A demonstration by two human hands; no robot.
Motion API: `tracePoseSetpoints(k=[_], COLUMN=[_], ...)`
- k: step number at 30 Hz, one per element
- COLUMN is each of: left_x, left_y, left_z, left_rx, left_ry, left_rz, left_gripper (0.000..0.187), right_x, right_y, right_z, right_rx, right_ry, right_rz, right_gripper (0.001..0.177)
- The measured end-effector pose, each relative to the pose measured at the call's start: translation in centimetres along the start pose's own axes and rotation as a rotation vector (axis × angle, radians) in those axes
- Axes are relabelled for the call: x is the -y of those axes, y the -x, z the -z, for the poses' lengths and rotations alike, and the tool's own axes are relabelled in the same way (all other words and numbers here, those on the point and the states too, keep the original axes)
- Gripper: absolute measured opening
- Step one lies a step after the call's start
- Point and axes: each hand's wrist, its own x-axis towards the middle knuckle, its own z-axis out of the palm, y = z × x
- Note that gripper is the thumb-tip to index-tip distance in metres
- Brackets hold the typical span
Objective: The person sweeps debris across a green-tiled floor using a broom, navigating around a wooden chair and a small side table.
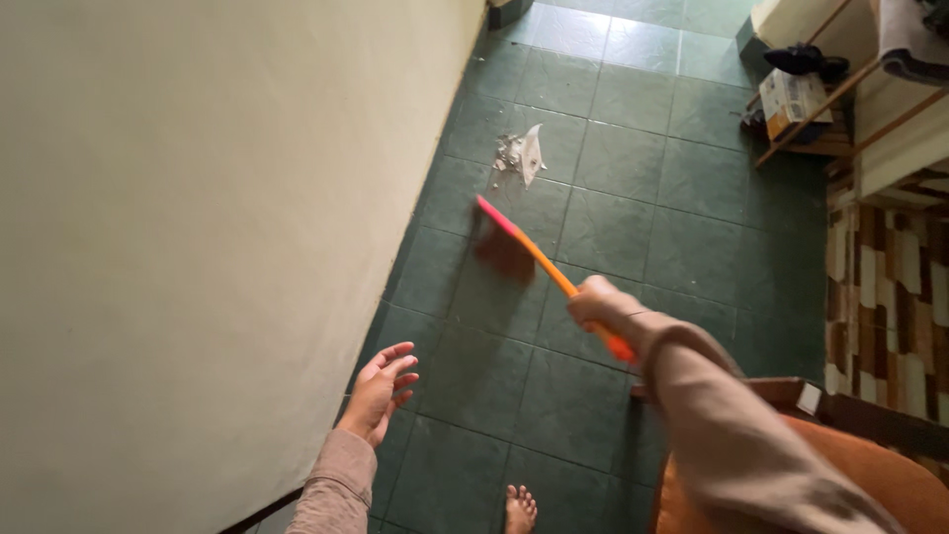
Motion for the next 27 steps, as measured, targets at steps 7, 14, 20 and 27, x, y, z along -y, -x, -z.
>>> tracePoseSetpoints(k=[7,14,20,27], left_x=[0.9,2.4,4.8,3.5], left_y=[-1.4,-1.8,1.3,-0.1], left_z=[0.4,-0.2,-1.5,-1.8], left_rx=[0.035,0.039,0.054,0.060], left_ry=[0.014,0.120,0.311,0.219], left_rz=[-0.011,0.012,0.094,0.015], left_gripper=[0.034,0.033,0.034,0.035], right_x=[-4.7,-13.2,-12.8,-6.8], right_y=[14.0,16.0,5.8,6.4], right_z=[-3.5,-6.3,0.0,-3.5], right_rx=[0.311,0.830,0.511,-0.238], right_ry=[-0.333,-0.785,-0.322,0.265], right_rz=[0.201,-0.194,-0.166,0.209], right_gripper=[0.021,0.018,0.017,0.028])
